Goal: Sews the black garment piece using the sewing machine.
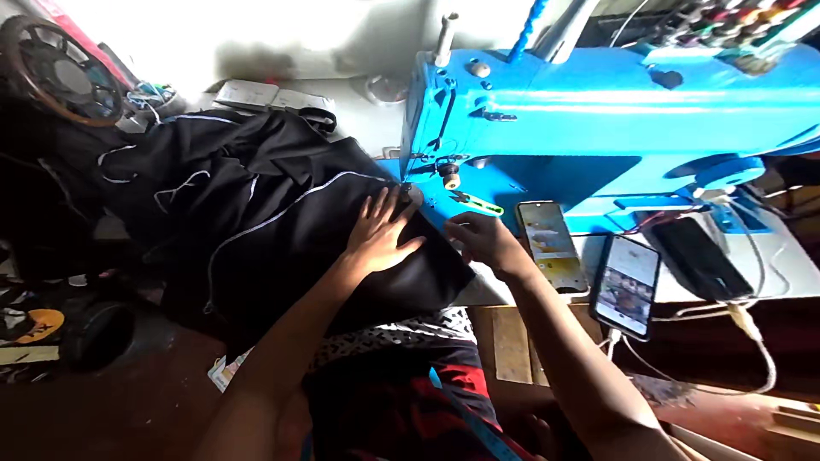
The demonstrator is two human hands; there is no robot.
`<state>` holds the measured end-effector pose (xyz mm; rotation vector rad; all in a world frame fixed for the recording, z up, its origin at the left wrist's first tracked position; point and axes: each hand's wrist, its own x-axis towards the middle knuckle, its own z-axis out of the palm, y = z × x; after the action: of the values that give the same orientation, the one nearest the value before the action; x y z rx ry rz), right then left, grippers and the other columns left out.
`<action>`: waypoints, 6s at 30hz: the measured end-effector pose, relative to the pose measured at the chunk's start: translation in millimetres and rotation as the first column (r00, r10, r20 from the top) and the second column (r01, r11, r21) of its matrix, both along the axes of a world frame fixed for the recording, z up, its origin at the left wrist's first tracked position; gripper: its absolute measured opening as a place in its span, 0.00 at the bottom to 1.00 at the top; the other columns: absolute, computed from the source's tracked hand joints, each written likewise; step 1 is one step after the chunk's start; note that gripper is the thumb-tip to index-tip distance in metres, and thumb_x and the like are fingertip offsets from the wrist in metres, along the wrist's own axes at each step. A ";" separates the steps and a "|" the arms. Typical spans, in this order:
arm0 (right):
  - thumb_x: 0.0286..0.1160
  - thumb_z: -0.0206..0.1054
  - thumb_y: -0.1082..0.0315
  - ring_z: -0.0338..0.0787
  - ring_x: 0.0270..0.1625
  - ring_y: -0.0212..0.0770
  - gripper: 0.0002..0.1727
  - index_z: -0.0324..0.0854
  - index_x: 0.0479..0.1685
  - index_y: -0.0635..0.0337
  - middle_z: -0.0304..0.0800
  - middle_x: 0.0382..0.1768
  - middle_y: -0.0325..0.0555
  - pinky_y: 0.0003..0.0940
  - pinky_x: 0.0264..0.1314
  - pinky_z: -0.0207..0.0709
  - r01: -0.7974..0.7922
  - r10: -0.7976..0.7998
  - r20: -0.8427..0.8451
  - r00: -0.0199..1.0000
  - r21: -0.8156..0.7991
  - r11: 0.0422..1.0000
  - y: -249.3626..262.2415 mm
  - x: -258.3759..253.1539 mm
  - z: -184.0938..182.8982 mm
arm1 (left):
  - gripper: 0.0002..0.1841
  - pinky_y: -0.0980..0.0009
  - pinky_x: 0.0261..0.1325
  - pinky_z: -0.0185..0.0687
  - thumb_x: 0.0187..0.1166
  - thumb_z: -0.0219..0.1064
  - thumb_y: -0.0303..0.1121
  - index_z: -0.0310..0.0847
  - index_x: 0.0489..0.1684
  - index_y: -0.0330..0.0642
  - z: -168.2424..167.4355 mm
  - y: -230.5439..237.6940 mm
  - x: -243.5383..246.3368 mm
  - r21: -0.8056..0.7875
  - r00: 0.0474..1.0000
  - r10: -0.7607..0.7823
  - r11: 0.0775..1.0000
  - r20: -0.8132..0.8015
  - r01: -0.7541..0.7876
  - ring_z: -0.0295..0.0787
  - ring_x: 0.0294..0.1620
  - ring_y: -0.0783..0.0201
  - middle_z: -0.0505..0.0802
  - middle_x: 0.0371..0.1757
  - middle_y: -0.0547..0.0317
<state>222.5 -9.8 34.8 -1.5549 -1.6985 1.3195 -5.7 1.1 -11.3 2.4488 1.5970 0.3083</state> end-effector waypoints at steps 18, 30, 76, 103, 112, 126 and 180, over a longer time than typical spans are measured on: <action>0.72 0.78 0.65 0.75 0.23 0.27 0.13 0.83 0.26 0.62 0.80 0.20 0.37 0.26 0.30 0.70 -0.199 0.226 0.157 0.961 -0.170 0.965 -2.5 8.3 5.9 | 0.35 0.32 0.91 0.33 0.87 0.50 0.63 0.67 0.89 0.54 8.2 -16.9 1.7 0.066 0.998 0.060 0.996 0.023 -0.061 0.45 0.96 0.41 0.63 0.93 0.45; 0.74 0.76 0.63 0.73 0.23 0.24 0.12 0.86 0.30 0.63 0.79 0.20 0.34 0.25 0.32 0.70 -0.235 0.256 0.228 0.939 -0.117 0.965 -19.0 32.2 7.5 | 0.42 0.22 0.80 0.49 0.84 0.58 0.60 0.61 0.89 0.36 27.0 -139.3 -138.8 0.078 0.491 0.852 0.485 0.180 -0.871 0.58 0.86 0.22 0.67 0.86 0.24; 0.87 0.54 0.69 0.89 0.71 0.45 0.17 0.90 0.58 0.53 0.93 0.63 0.44 0.55 0.81 0.69 -0.626 0.235 0.584 0.777 0.678 0.387 -58.1 49.4 -47.3 | 0.58 0.23 0.86 0.23 0.62 0.44 0.88 0.59 0.94 0.60 3.2 -69.1 -71.1 -0.037 0.959 0.276 0.960 -0.070 -0.279 0.37 0.97 0.41 0.56 0.96 0.51; 0.86 0.53 0.70 0.89 0.71 0.48 0.19 0.90 0.61 0.53 0.92 0.65 0.44 0.64 0.80 0.67 -0.579 0.096 0.611 0.785 0.671 0.463 -17.5 15.5 -46.7 | 0.58 0.22 0.85 0.25 0.61 0.47 0.87 0.56 0.94 0.60 5.9 9.7 -101.8 -0.039 0.983 0.168 0.984 -0.078 -0.172 0.38 0.97 0.37 0.56 0.96 0.48; 0.82 0.51 0.74 0.89 0.71 0.51 0.22 0.90 0.62 0.54 0.92 0.66 0.45 0.64 0.79 0.67 -0.551 0.083 0.601 0.795 0.658 0.514 4.2 6.0 -45.3 | 0.58 0.23 0.86 0.23 0.62 0.49 0.86 0.55 0.95 0.59 9.3 41.0 -107.4 -0.051 0.986 0.149 0.987 -0.078 -0.153 0.36 0.97 0.38 0.55 0.96 0.48; 0.79 0.54 0.76 0.85 0.75 0.53 0.22 0.88 0.66 0.57 0.88 0.71 0.48 0.68 0.81 0.65 -0.511 0.034 0.616 0.787 0.620 0.595 33.6 -4.6 -45.8 | 0.57 0.40 0.94 0.34 0.67 0.49 0.83 0.58 0.93 0.50 1.6 92.8 -117.2 0.032 0.991 0.073 0.997 -0.115 -0.070 0.38 0.97 0.38 0.56 0.94 0.37; 0.90 0.55 0.68 0.93 0.37 0.58 0.14 0.77 0.66 0.63 0.91 0.40 0.59 0.57 0.38 0.85 0.166 -0.273 0.182 0.944 0.454 0.875 -29.4 -24.0 -30.0 | 0.20 0.64 0.69 0.75 0.91 0.55 0.35 0.74 0.64 0.20 19.4 -0.4 -44.1 -0.036 0.502 0.455 0.767 0.736 -0.641 0.83 0.60 0.58 0.86 0.57 0.35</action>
<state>198.5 -39.2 4.7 -1.6210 -1.7405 0.5971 -49.8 0.7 8.1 1.4597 1.9342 1.4436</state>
